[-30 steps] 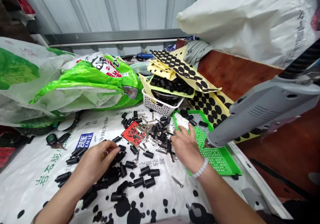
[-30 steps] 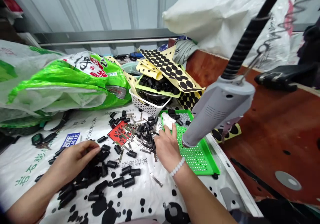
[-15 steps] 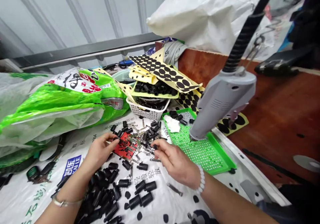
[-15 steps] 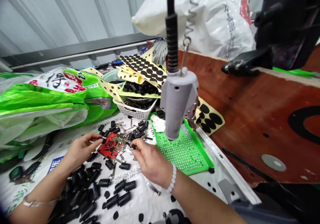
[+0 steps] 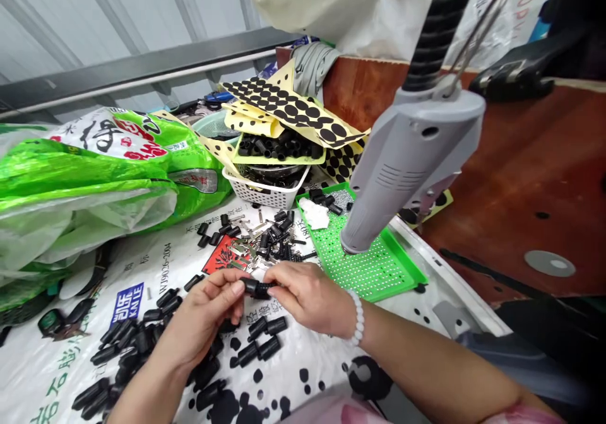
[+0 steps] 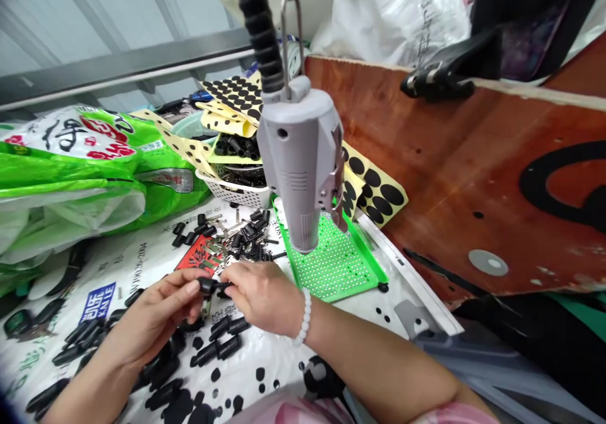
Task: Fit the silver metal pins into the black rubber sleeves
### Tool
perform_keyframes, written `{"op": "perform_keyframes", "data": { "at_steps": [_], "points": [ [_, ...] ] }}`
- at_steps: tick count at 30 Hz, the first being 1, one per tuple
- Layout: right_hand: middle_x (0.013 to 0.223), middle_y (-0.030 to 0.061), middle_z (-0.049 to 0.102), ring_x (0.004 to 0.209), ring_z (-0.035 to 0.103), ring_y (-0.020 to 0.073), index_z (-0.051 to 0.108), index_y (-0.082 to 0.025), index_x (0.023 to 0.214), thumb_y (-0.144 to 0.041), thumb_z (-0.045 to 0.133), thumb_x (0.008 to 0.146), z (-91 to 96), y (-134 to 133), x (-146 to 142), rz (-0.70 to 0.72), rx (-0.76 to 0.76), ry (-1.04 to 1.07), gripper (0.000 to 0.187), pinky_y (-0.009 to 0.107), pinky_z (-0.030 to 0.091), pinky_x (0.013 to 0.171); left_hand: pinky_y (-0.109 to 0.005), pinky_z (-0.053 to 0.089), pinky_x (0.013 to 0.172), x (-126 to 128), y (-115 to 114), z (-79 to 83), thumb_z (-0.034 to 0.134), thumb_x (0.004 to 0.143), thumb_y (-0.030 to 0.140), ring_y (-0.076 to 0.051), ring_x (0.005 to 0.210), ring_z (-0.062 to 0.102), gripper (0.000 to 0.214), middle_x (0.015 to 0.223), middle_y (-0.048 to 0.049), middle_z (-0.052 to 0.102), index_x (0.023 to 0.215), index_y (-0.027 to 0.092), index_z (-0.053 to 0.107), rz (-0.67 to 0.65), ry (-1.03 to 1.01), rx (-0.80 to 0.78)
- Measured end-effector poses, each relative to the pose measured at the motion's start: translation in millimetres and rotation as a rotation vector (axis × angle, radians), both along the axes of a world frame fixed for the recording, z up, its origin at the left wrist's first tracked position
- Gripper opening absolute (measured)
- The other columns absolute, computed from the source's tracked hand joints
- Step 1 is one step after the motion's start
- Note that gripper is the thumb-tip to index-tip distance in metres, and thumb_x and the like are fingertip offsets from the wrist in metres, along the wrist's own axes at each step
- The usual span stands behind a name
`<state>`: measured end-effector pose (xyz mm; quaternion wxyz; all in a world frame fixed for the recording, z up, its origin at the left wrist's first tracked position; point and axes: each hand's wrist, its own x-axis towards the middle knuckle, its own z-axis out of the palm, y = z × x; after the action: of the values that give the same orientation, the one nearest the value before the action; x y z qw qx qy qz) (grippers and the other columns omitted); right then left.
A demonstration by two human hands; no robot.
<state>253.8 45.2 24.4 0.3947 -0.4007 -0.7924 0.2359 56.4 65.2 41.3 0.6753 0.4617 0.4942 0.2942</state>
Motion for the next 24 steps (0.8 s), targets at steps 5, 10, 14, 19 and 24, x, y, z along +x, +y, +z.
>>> {"op": "perform_keyframes", "data": {
  "at_steps": [5,10,14,19,24],
  "points": [
    [0.070,0.0001,0.059,0.061,0.055,0.0106,0.059,-0.015,0.083,-0.014,0.057,0.081,-0.8,-4,-5,-0.023,-0.087,0.242,0.003,0.022,0.046,0.059,-0.018,0.040,0.050,9,-15,1.8,0.068,0.074,0.030,-0.006,0.051,0.049,0.023,0.063,0.0030,0.059,0.091,0.017,0.061,0.044,-0.064,0.002],
    [0.077,0.0002,0.062,0.050,0.056,0.0056,0.062,-0.015,0.090,-0.013,0.055,0.081,-2.6,-6,-5,0.093,-0.303,0.467,0.011,0.019,0.049,0.051,-0.018,0.044,0.051,12,-26,6.4,0.071,0.072,0.028,-0.006,0.050,0.052,0.022,0.064,0.0013,0.061,0.087,0.015,0.061,0.120,-0.252,-0.140],
    [0.071,-0.0006,0.063,0.048,0.057,0.0061,0.062,-0.015,0.091,-0.017,0.057,0.081,-4.6,-9,-5,0.063,-0.325,0.469,0.011,0.018,0.048,0.047,-0.018,0.044,0.049,14,-35,4.4,0.071,0.072,0.027,-0.006,0.048,0.052,0.021,0.064,0.0012,0.063,0.083,0.015,0.060,0.158,-0.332,-0.177],
    [0.074,0.0025,0.065,0.066,0.060,0.0123,0.063,-0.018,0.085,-0.018,0.056,0.084,-1.1,-11,-6,-0.015,0.028,0.232,0.007,0.026,0.051,0.064,-0.019,0.043,0.049,14,-42,0.2,0.070,0.072,0.029,-0.008,0.048,0.054,0.022,0.062,0.0017,0.062,0.083,0.016,0.056,0.182,-0.274,-0.008],
    [0.070,0.0010,0.062,0.060,0.058,0.0107,0.060,-0.017,0.085,-0.017,0.054,0.084,-3.8,-12,-11,0.004,-0.019,0.215,0.006,0.023,0.048,0.055,-0.022,0.045,0.056,7,-48,1.5,0.066,0.075,0.029,-0.010,0.055,0.055,0.019,0.062,0.0018,0.059,0.086,0.017,0.056,0.158,-0.023,0.242]
  ]
}}
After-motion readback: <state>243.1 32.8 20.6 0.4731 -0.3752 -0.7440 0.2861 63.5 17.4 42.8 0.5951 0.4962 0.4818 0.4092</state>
